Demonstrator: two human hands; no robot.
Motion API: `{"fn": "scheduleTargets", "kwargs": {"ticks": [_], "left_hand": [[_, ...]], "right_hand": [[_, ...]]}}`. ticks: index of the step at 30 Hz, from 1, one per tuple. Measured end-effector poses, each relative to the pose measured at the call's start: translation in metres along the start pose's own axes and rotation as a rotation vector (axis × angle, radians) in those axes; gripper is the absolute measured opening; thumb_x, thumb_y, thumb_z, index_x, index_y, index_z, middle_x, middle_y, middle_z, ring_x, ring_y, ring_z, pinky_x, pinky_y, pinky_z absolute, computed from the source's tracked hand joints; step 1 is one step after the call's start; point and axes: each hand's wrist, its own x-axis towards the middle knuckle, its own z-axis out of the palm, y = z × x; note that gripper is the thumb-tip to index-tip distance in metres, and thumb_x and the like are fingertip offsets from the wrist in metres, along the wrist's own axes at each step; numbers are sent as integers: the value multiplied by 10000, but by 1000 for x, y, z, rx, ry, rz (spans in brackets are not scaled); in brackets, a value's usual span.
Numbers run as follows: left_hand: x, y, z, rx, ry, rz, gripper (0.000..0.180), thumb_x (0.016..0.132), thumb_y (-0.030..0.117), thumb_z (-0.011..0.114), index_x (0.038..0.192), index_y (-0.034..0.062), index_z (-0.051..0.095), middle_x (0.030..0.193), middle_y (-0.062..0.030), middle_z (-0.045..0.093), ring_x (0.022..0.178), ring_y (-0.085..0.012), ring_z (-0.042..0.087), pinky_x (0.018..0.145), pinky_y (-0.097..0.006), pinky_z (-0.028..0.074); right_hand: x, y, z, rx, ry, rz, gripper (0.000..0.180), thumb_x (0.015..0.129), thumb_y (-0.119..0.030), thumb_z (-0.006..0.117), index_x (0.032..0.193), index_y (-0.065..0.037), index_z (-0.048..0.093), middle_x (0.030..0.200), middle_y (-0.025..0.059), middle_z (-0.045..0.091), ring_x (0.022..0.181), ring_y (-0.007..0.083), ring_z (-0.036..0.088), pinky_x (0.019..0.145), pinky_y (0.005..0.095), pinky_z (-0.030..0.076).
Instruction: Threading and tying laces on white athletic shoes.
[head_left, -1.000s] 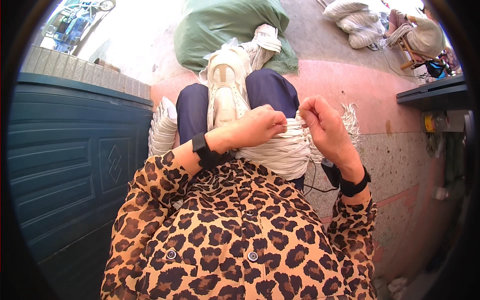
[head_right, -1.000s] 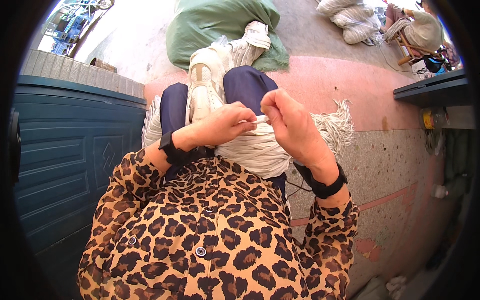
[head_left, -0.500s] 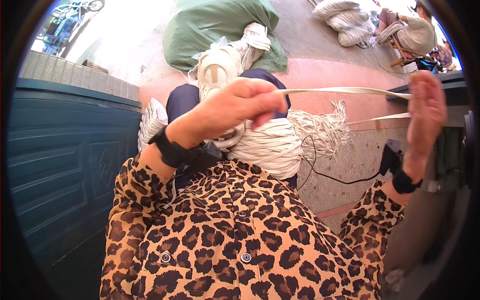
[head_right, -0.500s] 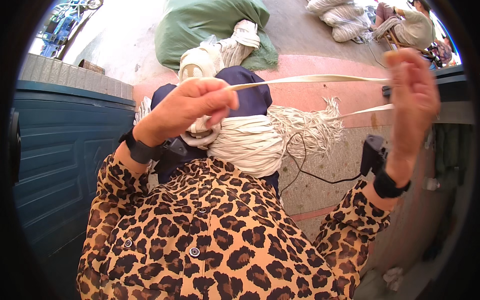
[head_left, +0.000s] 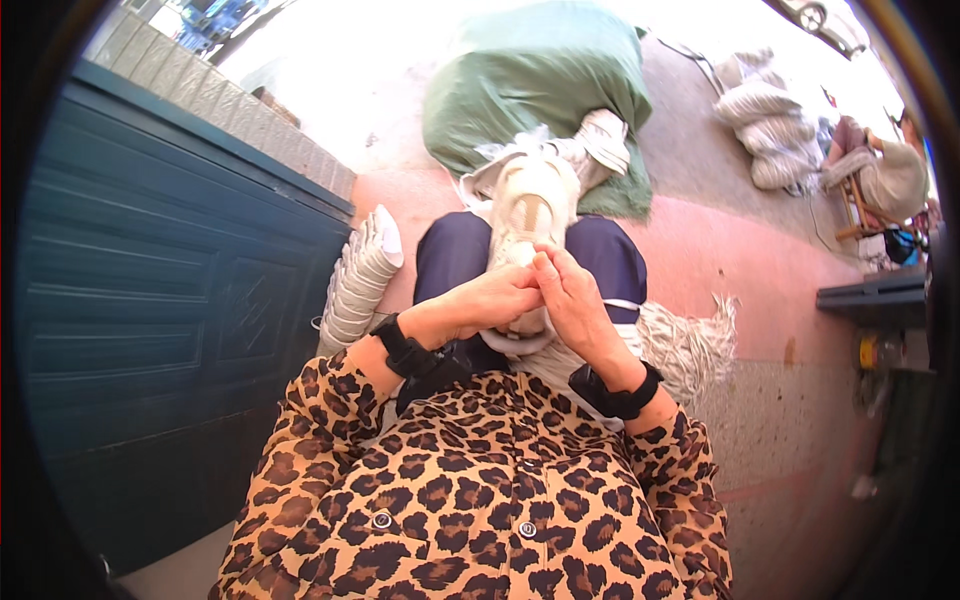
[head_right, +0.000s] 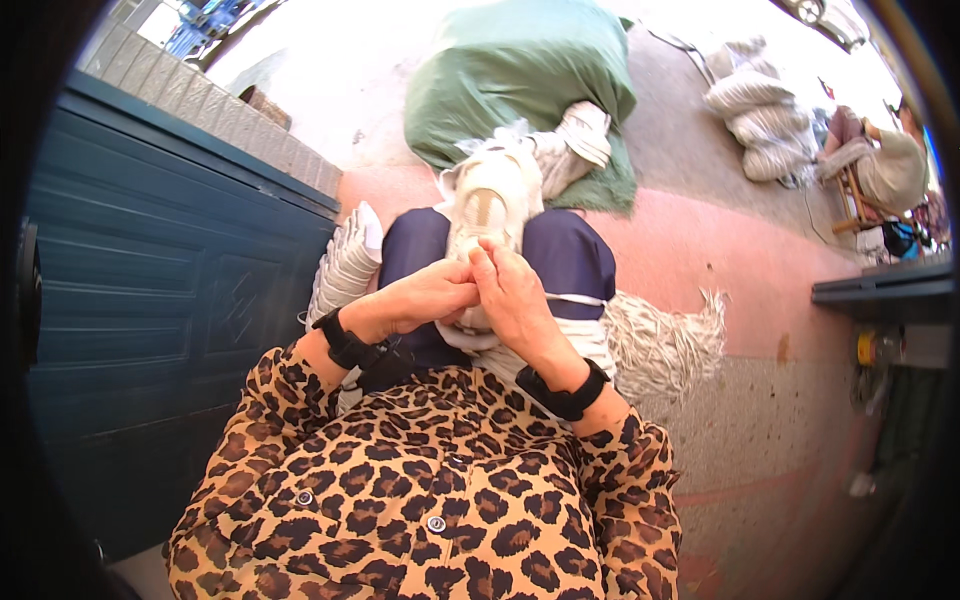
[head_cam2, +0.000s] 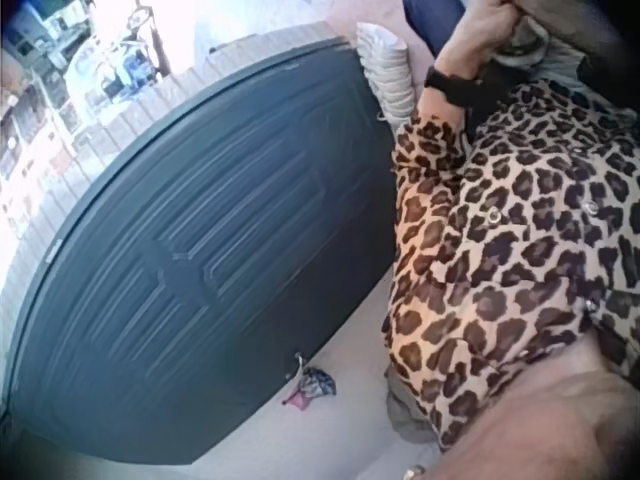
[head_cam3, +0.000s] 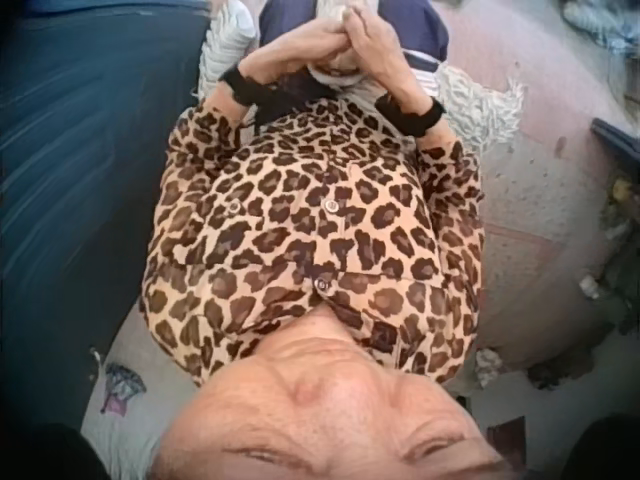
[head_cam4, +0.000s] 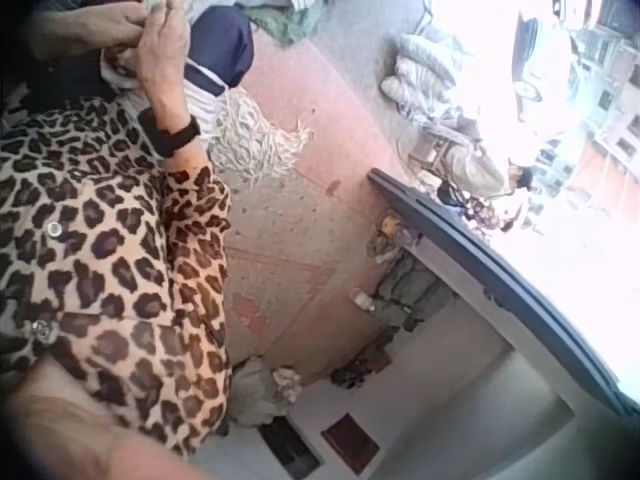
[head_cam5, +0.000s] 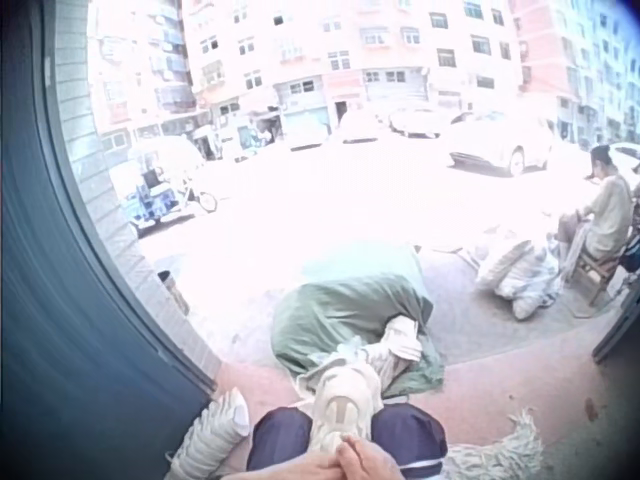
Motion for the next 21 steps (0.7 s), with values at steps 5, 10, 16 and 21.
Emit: {"fn": "scheduleTargets", "kwargs": {"ticks": [5,10,16,21], "left_hand": [[-1,-32,-35,-471,65,-22,104,894,147,494,880,58,545,692,-5,542,547,-74,520,508,-198,434],[9,-37,-32,153,472,300,154,888,180,547,936,34,533,688,-23,555,597,-115,553,549,-235,461],[-26,-47,-8,1277,251,644,374,663,181,668,991,79,521,844,-37,501,815,-229,480,687,-339,399],[-18,-57,8,1595,366,787,248,707,173,543,932,70,532,775,-33,518,779,-181,496,624,-306,386]], "right_hand": [[10,-8,5,-17,-265,91,304,923,-282,440,957,-9,568,840,212,595,816,345,592,696,382,454],[16,3,-13,-358,-226,65,262,875,-243,514,876,-6,625,792,191,605,764,339,598,662,383,457],[23,21,-25,-435,-91,30,236,849,-209,524,866,-4,639,819,186,611,788,341,591,698,398,461],[27,20,-25,-508,-144,-13,217,855,-186,507,853,5,610,819,191,602,806,347,579,707,403,450]]}}
